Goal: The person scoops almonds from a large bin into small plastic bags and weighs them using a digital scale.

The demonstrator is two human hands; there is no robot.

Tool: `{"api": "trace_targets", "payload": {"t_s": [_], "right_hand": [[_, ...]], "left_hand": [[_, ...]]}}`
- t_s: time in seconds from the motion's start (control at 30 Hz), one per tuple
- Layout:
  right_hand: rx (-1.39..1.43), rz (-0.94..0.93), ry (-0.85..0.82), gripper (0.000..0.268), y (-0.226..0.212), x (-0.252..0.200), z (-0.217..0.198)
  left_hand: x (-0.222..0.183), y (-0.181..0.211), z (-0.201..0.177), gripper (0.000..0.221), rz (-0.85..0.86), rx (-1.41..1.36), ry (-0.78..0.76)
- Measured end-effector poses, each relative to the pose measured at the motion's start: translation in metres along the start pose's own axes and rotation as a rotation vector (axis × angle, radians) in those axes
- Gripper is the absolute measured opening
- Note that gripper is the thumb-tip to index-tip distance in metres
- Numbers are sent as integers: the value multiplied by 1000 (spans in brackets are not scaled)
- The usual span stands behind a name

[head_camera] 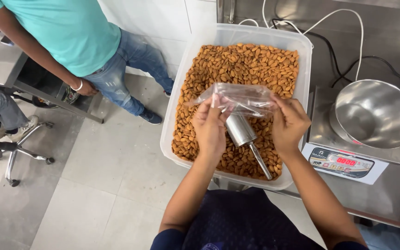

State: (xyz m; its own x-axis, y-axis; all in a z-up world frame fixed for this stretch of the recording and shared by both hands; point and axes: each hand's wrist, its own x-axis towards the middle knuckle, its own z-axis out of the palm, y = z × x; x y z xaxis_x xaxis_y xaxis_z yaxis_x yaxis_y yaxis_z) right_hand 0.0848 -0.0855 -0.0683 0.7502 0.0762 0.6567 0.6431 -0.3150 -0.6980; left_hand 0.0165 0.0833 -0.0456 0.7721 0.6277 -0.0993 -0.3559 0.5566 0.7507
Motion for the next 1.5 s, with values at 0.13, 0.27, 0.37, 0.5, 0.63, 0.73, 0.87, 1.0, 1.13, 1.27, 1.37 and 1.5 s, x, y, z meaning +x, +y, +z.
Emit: {"api": "trace_targets", "payload": {"t_s": [0.13,0.27,0.37,0.5,0.63,0.73,0.87,1.0,1.13,1.27,1.37,1.5], "right_hand": [[68,50,-28,18,-11,6,-5],[825,726,-16,11,-7,23,-21],[1205,1167,-23,14,-29,32,-26],[1482,1225,-159,20,-24,7,-25],[1479,825,-333,11,-18,8,-37],[986,700,-285,41,-39,16,-42],[766,530,-151,49,-21,5,-43],[321,343,-9,33,-68,26,-42],[-350,-309,-74,28,-49,8,-50],[-470,-335,-558,22,-14,-9,-24],[-231,236,-748,27,3,0,2],[100,775,-691,41,0,16,30]], "left_hand": [[9,-9,-13,13,-237,-348,-55],[11,-20,-23,4,-483,-133,-237],[22,-31,-41,14,-549,-59,-275],[20,13,1,15,-414,-272,-341],[17,30,20,23,-543,-220,-231],[12,30,18,41,-426,-116,-474],[14,2,1,67,-131,263,-550],[2,6,14,49,355,1048,-477],[-11,9,30,27,444,1170,-384],[-24,-1,36,23,842,1285,-352],[-29,-16,32,19,858,1195,-444],[-32,-34,15,23,911,1189,-696]]}}
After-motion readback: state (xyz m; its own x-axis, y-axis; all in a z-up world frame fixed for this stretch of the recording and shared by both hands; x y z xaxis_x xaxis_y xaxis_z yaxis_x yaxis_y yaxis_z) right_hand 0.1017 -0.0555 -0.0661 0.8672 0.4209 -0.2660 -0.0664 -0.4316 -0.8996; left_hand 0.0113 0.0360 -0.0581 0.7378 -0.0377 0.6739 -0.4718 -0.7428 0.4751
